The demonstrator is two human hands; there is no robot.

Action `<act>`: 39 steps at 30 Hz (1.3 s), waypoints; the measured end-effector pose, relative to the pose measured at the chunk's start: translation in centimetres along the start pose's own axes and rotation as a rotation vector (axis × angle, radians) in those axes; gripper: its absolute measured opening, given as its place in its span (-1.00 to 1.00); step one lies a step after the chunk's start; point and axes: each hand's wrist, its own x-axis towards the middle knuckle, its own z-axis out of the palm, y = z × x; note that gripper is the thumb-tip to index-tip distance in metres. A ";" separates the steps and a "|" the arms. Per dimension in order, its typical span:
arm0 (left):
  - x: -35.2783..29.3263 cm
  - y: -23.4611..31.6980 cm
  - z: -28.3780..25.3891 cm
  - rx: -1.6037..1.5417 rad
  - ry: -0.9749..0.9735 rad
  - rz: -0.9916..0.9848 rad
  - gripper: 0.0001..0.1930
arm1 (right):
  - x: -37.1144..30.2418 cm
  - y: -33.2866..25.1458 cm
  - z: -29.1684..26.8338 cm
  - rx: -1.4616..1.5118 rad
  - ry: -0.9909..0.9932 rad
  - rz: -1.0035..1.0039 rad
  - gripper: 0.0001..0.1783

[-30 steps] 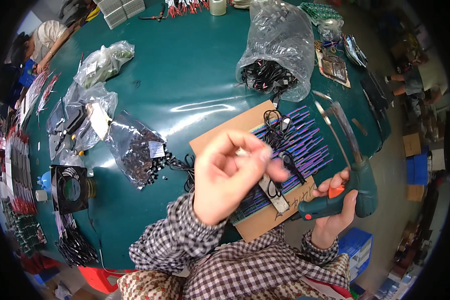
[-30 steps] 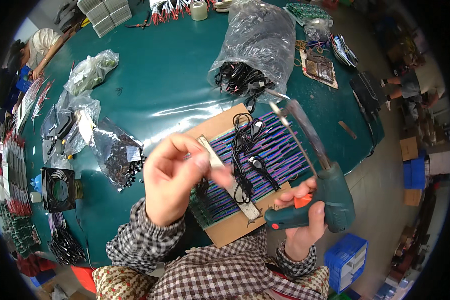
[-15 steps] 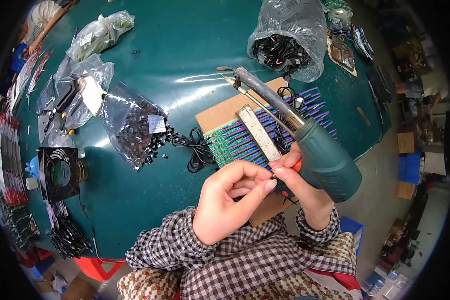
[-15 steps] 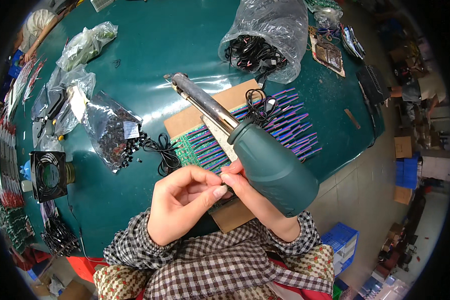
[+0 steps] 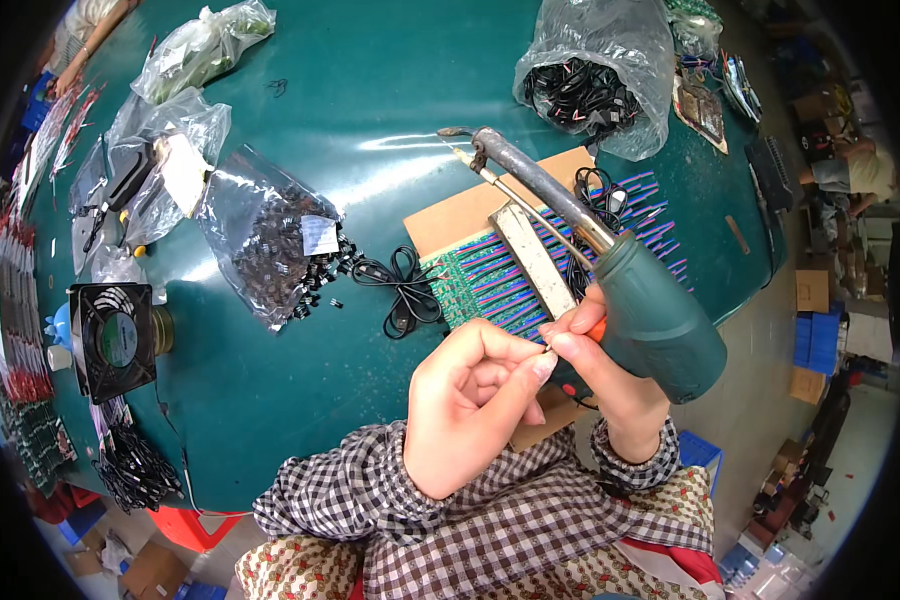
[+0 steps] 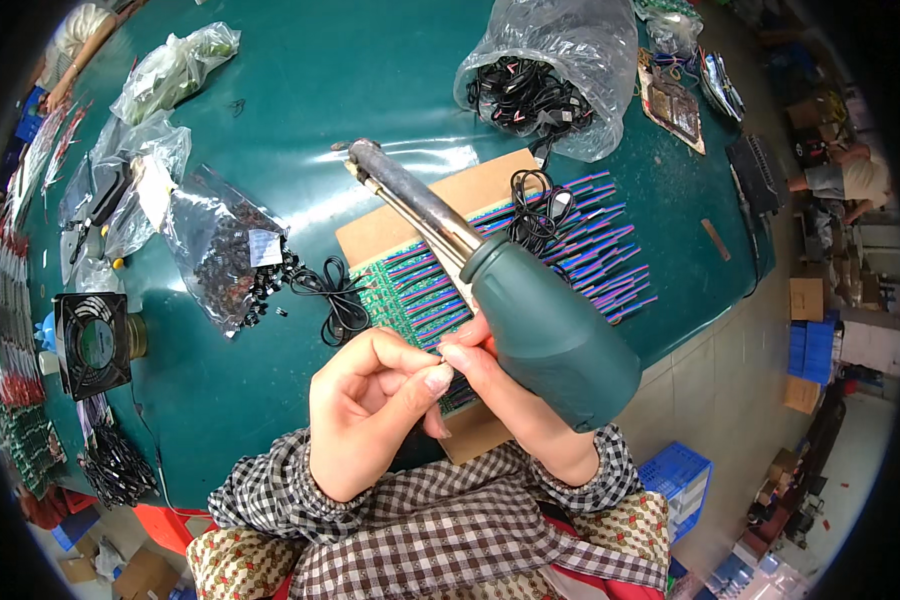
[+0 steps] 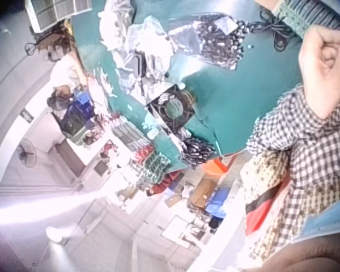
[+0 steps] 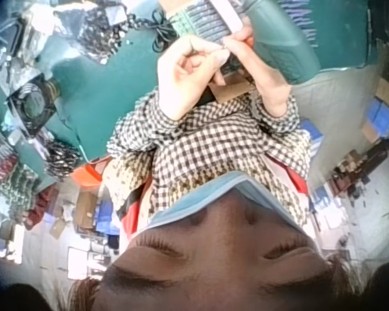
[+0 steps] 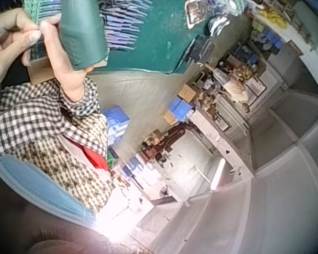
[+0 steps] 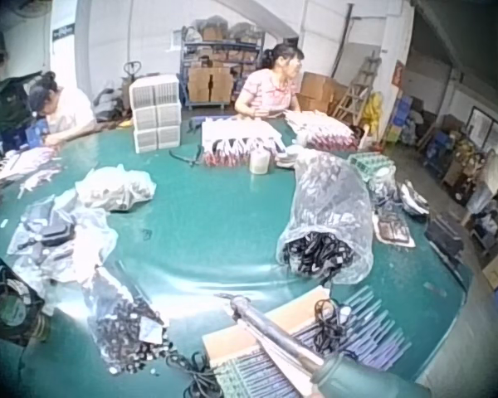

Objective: The person connects electrical wires to printed circuit boards with a handheld soldering iron.

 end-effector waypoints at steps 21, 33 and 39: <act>-0.2 0.1 -1.9 0.150 0.212 0.039 -0.95 | -3.1 0.7 -0.1 0.147 0.121 0.285 -0.56; 4.1 -1.6 -5.8 0.669 0.377 0.124 -0.91 | -4.8 2.2 -1.1 0.238 0.178 0.273 -0.75; 4.7 -2.2 -5.9 0.779 0.409 0.160 -0.90 | -6.2 2.5 -1.7 0.257 0.161 0.367 -0.62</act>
